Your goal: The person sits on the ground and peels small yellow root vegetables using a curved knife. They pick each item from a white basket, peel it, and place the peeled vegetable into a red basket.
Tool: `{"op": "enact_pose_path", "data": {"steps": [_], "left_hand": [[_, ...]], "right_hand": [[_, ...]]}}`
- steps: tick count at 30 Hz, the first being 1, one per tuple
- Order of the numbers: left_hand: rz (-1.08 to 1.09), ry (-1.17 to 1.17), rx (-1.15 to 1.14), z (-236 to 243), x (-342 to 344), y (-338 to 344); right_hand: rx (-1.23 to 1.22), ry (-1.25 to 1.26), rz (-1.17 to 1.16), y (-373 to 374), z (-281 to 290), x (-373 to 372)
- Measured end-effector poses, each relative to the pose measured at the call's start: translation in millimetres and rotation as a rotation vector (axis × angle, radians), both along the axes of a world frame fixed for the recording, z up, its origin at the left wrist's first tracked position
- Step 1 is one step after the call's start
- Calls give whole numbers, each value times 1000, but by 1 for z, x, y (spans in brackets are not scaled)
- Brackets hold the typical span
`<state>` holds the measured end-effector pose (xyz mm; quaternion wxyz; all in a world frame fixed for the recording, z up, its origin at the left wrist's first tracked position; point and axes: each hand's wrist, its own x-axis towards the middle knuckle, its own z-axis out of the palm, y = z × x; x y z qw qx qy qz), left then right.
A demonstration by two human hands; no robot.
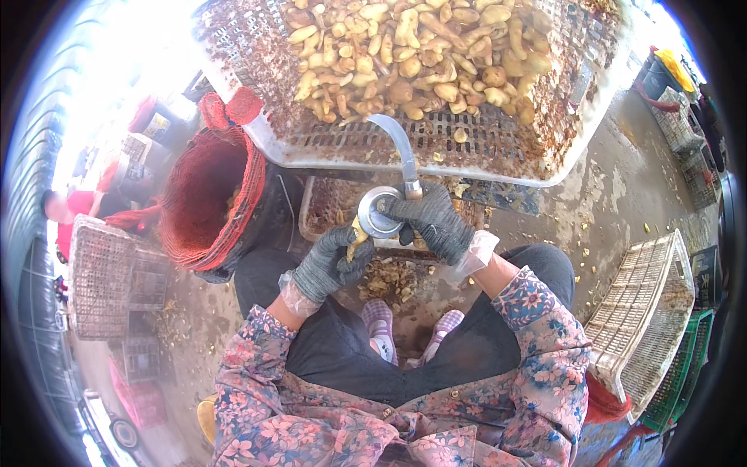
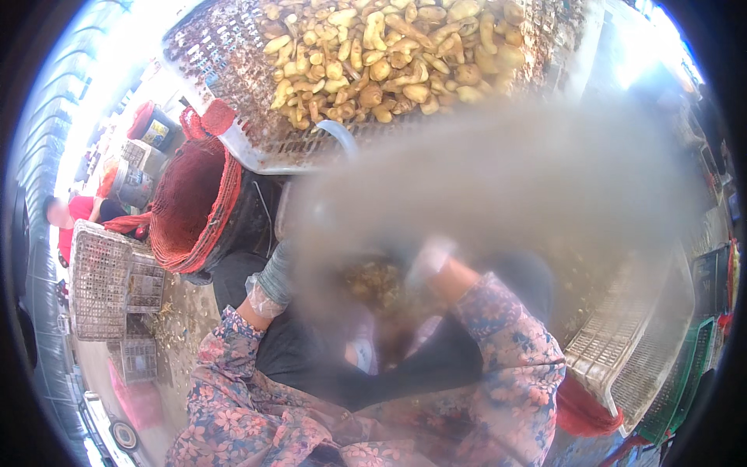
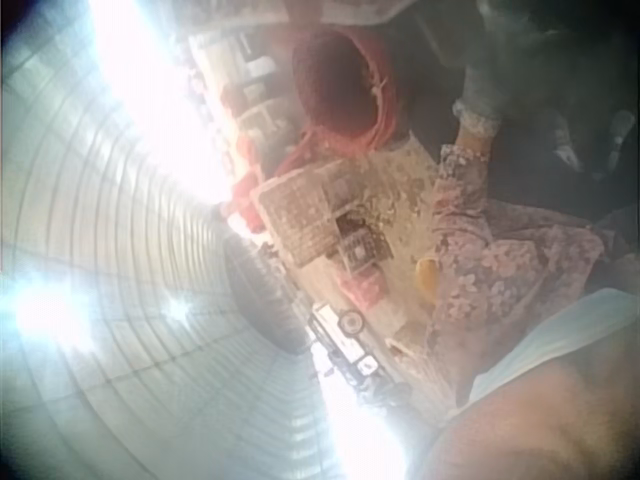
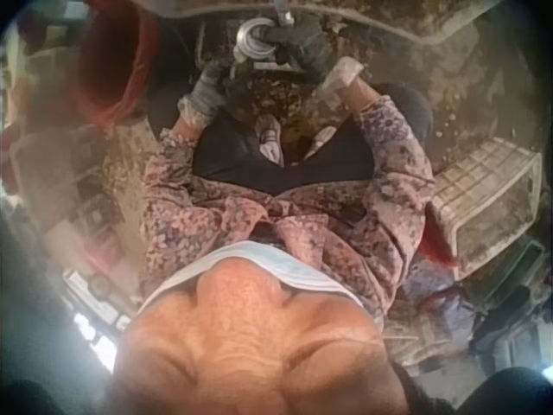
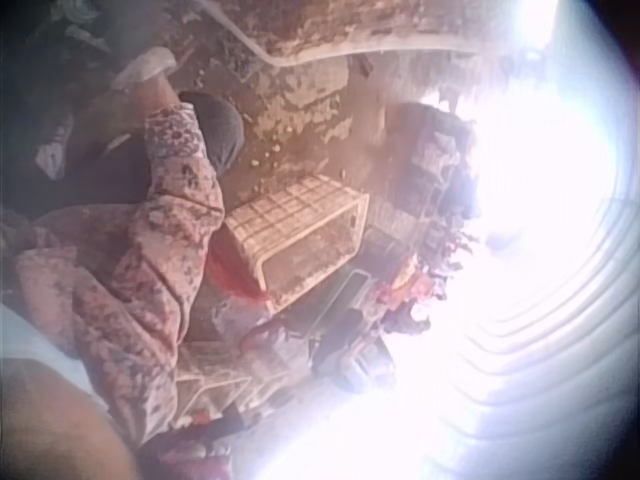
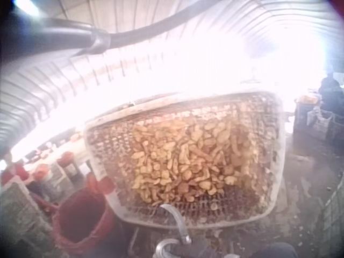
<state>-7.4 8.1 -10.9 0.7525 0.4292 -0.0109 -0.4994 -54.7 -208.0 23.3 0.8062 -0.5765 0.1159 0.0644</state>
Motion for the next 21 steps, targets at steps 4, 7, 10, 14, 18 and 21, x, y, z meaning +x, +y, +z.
{"op": "enact_pose_path", "data": {"steps": [4,7,10,14,18,21], "left_hand": [[124,-218,141,12,-6,3],[299,-58,72,18,-10,7],[160,-81,83,18,-8,11],[85,-114,100,12,-5,15],[258,-25,-23,10,-11,14],[86,-733,188,14,-11,9]], "right_hand": [[107,-7,-124,-6,4,-6],[98,0,-175,-1,5,-7],[-33,-39,-110,2,8,-2],[18,-41,-288,-7,13,6],[123,10,-144,-2,5,-9],[250,78,-106,13,-7,-14]]}}
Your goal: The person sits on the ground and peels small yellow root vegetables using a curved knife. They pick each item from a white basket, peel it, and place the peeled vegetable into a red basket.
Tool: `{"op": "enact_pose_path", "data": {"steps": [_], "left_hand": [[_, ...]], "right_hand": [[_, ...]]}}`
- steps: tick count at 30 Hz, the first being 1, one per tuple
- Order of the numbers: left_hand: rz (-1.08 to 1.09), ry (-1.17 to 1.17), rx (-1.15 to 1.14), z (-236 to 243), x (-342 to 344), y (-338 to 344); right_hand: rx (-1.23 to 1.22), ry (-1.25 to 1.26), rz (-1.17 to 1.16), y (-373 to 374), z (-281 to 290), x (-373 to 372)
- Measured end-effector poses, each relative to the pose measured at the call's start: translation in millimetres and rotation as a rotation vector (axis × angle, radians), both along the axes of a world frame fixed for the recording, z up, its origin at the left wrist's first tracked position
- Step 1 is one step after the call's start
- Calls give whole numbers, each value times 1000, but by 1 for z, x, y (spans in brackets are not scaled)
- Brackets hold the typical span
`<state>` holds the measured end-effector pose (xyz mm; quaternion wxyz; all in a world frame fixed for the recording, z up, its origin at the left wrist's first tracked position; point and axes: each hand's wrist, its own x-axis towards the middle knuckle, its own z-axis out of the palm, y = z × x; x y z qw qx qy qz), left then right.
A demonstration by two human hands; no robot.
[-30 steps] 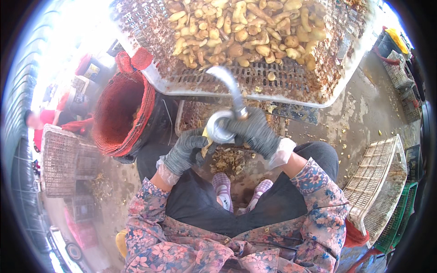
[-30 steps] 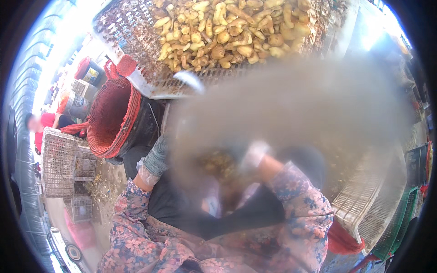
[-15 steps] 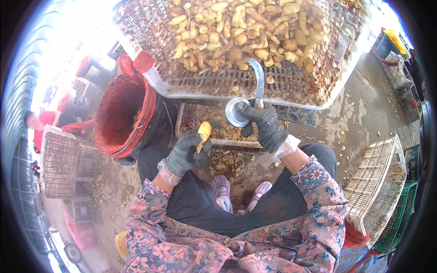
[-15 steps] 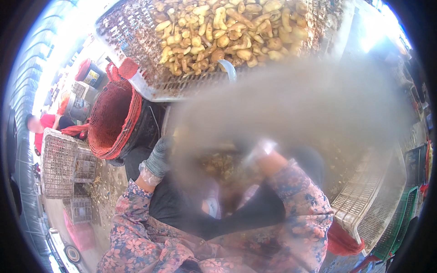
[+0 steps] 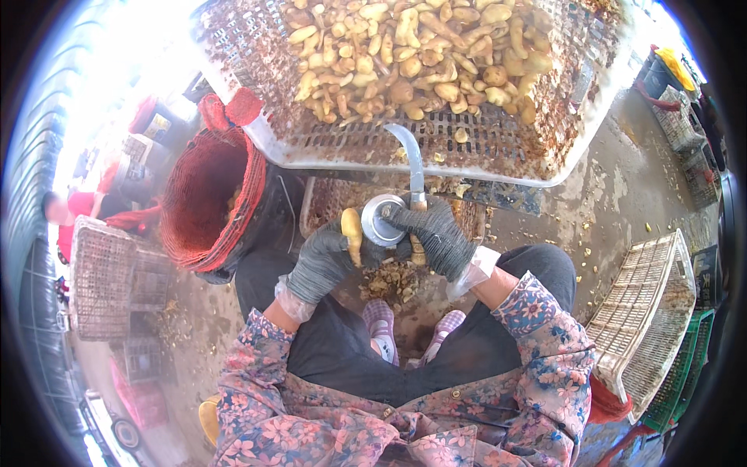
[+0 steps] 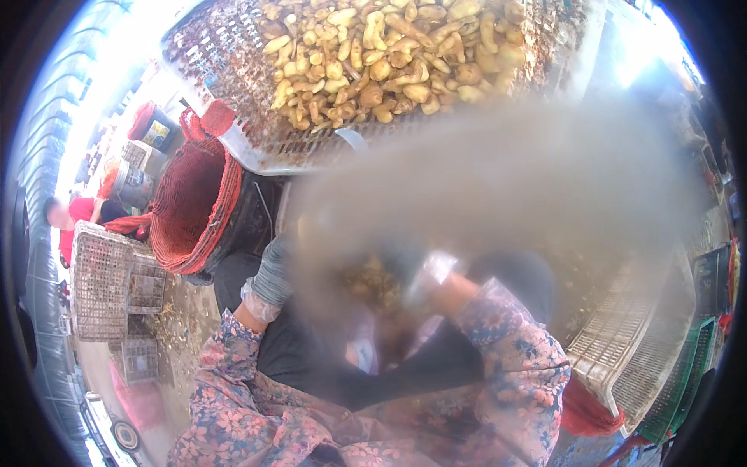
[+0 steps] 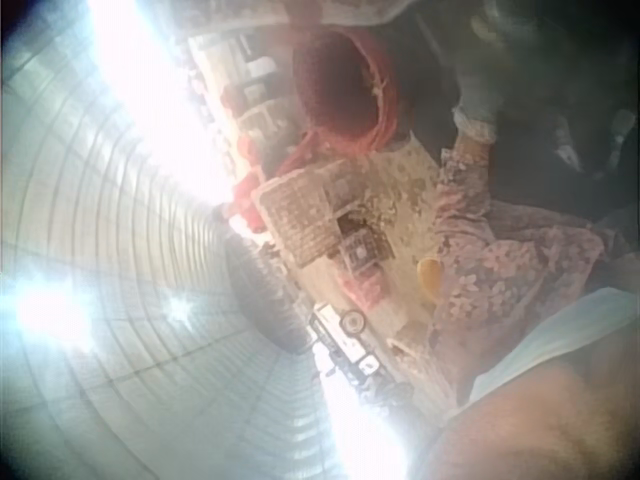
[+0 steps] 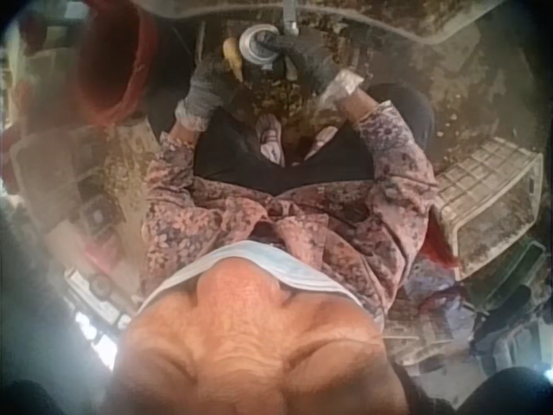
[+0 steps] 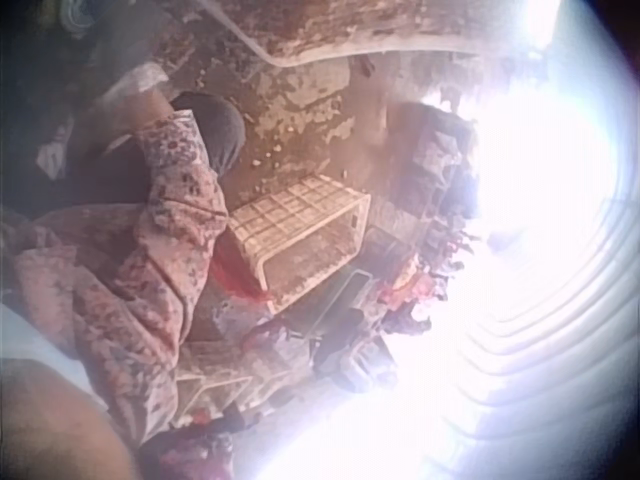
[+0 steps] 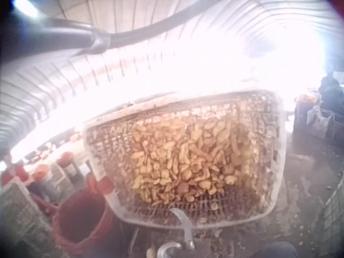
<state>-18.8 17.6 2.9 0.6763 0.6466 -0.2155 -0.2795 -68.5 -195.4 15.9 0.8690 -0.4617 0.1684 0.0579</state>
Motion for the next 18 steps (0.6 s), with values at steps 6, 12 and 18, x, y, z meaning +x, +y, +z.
{"op": "enact_pose_path", "data": {"steps": [6,12,18], "left_hand": [[50,-336,224,12,-2,-13],[27,-293,466,20,-2,-17],[20,-593,641,14,2,-17]], "right_hand": [[-15,36,12,-3,-12,-4],[-204,-15,74,-2,-15,-2],[-220,-32,38,-7,-1,-2]]}}
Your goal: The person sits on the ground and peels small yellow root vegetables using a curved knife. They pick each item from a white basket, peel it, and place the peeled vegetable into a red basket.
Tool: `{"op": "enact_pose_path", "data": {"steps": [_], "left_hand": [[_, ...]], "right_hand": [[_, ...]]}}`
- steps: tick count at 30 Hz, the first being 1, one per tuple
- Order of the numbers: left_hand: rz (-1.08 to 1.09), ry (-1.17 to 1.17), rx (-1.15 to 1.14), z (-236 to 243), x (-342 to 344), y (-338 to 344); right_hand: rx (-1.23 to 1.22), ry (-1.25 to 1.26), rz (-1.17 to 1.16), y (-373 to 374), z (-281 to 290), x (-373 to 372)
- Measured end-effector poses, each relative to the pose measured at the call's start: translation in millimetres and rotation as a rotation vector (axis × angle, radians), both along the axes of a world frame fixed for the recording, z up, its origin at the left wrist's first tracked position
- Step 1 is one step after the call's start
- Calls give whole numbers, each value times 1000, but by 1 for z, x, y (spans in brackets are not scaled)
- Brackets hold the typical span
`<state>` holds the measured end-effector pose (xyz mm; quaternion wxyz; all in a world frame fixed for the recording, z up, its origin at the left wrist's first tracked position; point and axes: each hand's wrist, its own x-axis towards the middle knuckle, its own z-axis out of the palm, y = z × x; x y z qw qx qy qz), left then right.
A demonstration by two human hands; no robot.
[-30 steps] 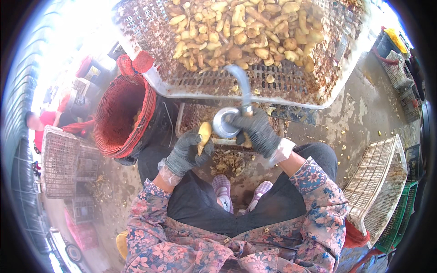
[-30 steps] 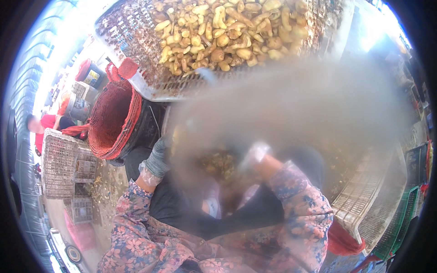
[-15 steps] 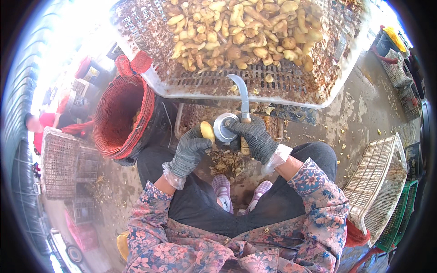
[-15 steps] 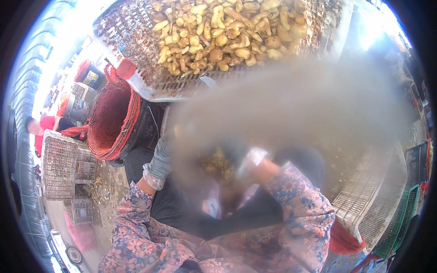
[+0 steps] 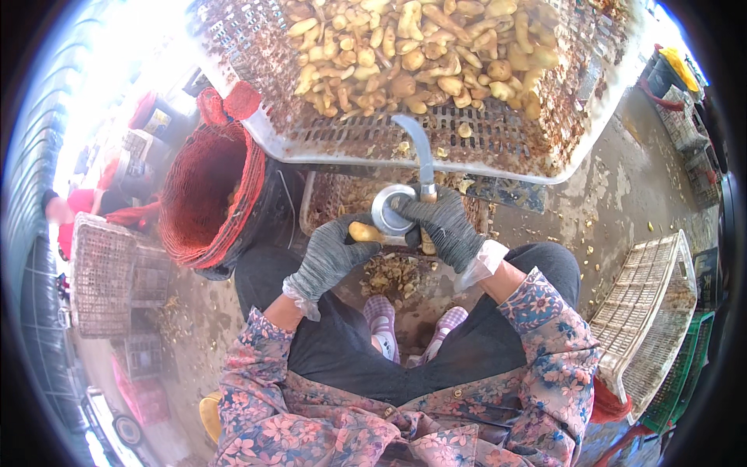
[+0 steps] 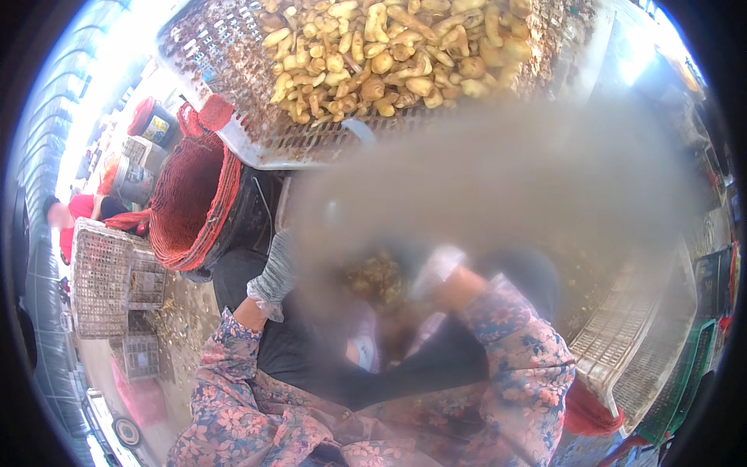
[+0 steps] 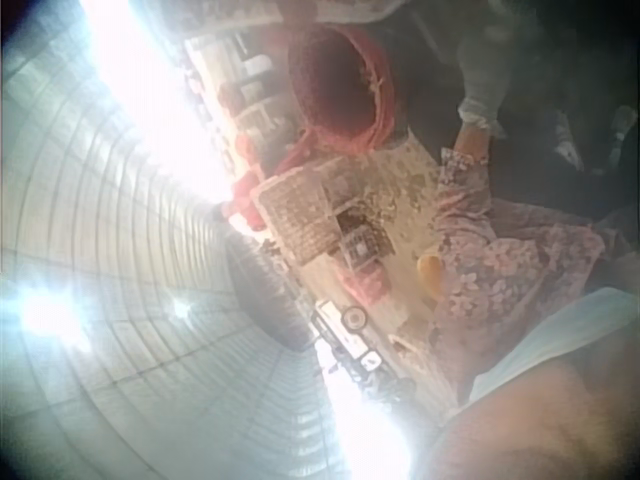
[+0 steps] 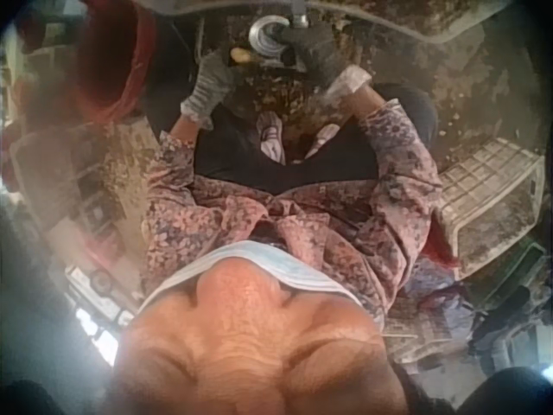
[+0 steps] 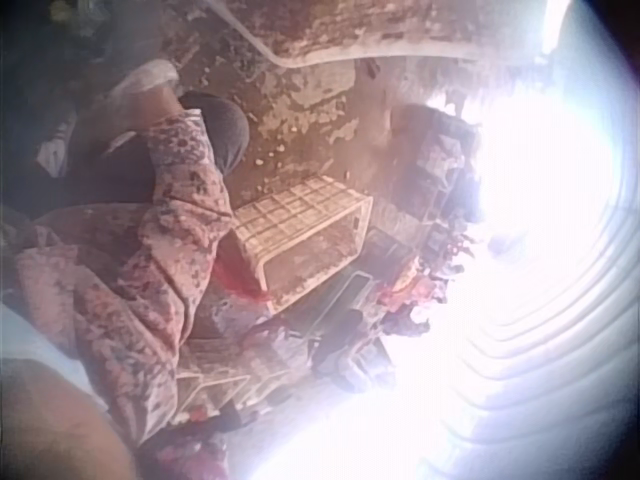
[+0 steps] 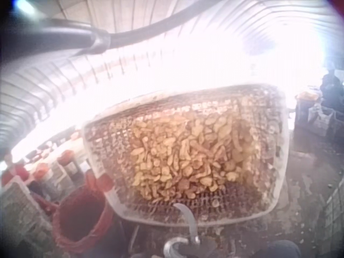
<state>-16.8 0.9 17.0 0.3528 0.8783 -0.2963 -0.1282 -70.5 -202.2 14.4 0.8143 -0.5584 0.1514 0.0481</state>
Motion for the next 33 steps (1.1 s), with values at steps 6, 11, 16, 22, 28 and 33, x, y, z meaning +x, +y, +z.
{"op": "enact_pose_path", "data": {"steps": [6,11,16,22,28,33], "left_hand": [[-18,-55,163,-15,1,-10],[-9,-3,-38,-10,2,1],[126,88,-188,-4,-6,0],[201,-15,-156,5,-13,-4],[207,4,-109,8,-14,-6],[228,109,-311,9,-12,-2]], "right_hand": [[-348,59,114,-4,7,16],[-146,92,-126,-22,4,25],[-152,41,-41,-3,-2,16],[-53,19,-158,-12,-2,18],[-405,41,-3,-2,-12,17],[-135,34,-131,-6,-8,20]]}}
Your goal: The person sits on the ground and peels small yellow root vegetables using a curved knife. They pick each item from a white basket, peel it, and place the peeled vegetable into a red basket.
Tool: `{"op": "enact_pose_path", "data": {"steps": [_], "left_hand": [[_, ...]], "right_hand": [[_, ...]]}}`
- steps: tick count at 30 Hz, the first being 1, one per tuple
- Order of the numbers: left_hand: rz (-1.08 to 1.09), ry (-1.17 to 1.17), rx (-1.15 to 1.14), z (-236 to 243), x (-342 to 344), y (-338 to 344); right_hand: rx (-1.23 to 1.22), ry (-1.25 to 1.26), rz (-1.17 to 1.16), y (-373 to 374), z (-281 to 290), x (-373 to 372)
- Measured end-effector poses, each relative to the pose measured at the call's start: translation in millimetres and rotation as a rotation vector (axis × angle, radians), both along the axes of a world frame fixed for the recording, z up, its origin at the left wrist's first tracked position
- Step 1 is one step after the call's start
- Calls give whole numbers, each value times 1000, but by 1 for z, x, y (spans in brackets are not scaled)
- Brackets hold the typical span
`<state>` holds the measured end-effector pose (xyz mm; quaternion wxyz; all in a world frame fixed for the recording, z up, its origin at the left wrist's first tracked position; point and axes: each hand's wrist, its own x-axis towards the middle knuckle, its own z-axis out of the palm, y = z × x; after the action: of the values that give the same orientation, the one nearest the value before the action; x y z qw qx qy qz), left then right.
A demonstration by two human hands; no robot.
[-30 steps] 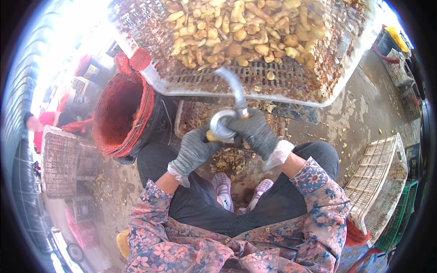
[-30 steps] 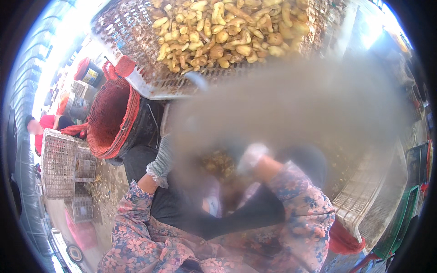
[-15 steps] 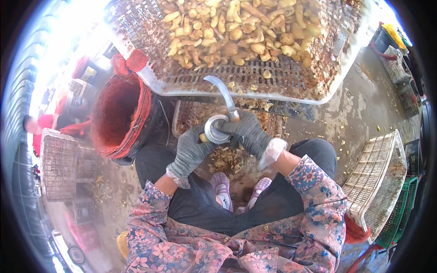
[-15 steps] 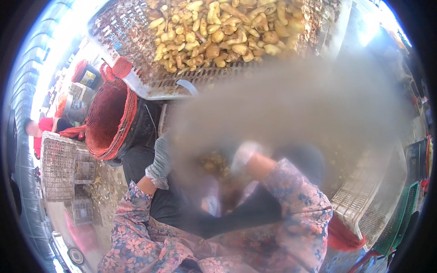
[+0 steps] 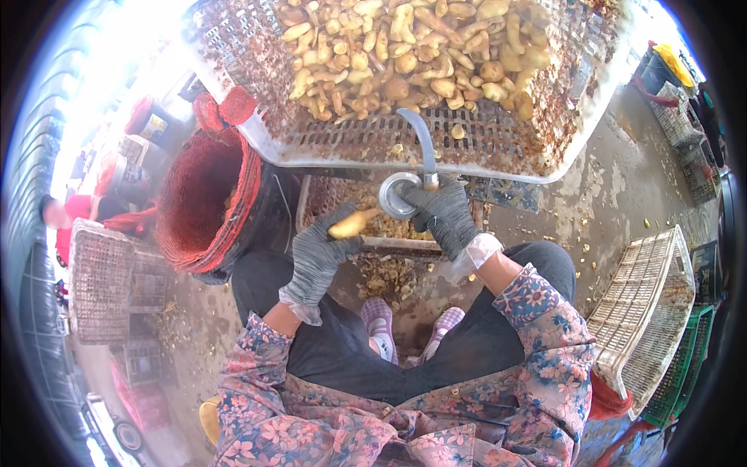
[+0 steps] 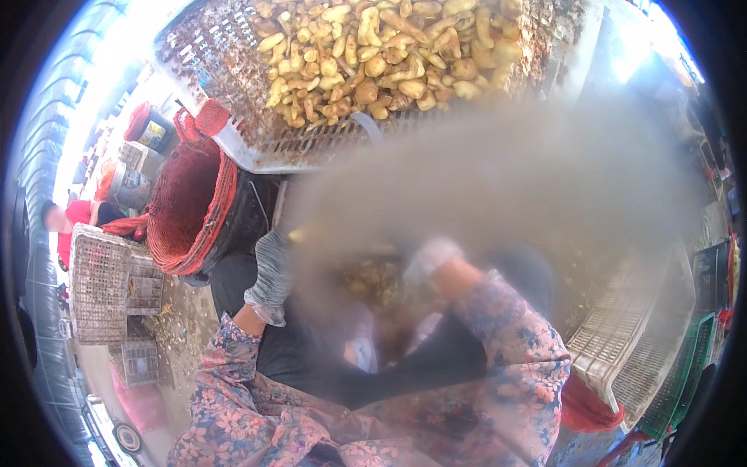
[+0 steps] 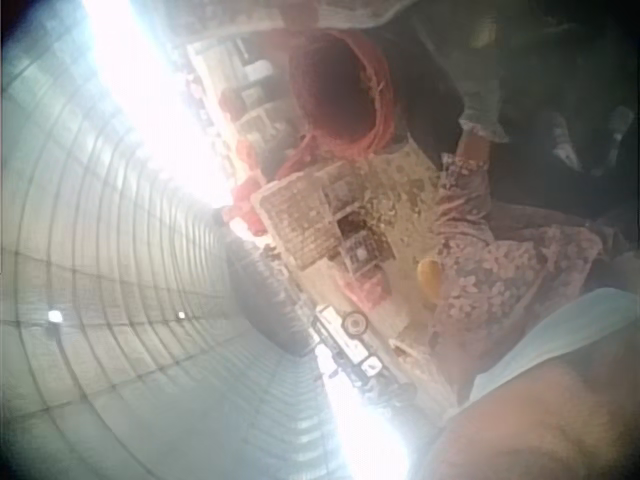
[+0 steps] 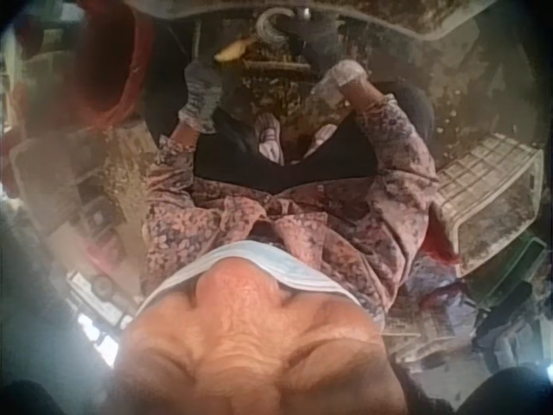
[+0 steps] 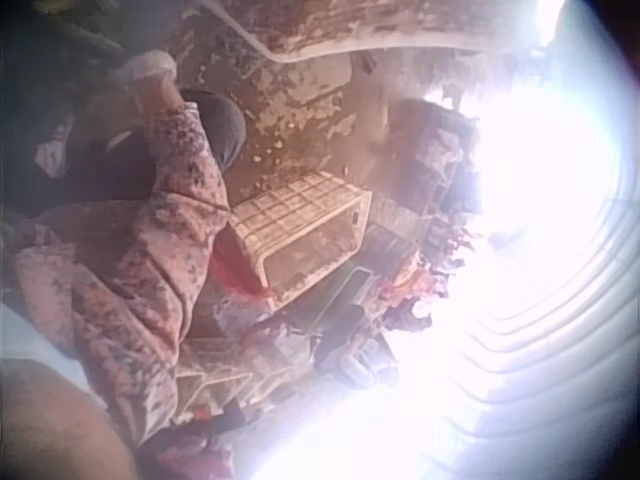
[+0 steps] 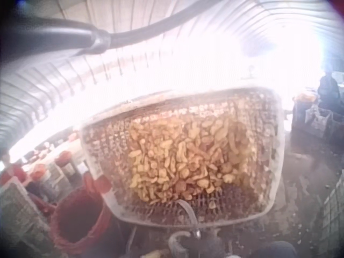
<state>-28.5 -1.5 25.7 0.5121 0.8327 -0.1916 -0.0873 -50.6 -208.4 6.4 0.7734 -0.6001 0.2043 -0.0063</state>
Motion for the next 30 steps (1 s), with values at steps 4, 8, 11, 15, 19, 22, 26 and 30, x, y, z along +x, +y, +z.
{"op": "enact_pose_path", "data": {"steps": [4,8,11,15,19,22,26,30], "left_hand": [[21,460,-382,-2,3,5],[-72,604,-541,-13,6,6],[-102,677,-568,-18,13,7],[-8,762,-635,-19,16,11],[100,847,-760,-26,12,13],[131,909,-823,-42,9,12],[-4,667,-664,-60,10,9],[-19,952,-859,-44,10,9]], "right_hand": [[28,-18,60,7,4,-14],[-68,-26,101,7,-5,-18],[-328,-115,97,3,-14,-12],[-491,-217,-37,1,-12,-15],[-929,-132,107,11,-2,-27],[-1140,-179,200,21,-2,-29],[-1182,-220,218,29,-10,-24],[-1207,-218,227,25,-13,-22]]}}
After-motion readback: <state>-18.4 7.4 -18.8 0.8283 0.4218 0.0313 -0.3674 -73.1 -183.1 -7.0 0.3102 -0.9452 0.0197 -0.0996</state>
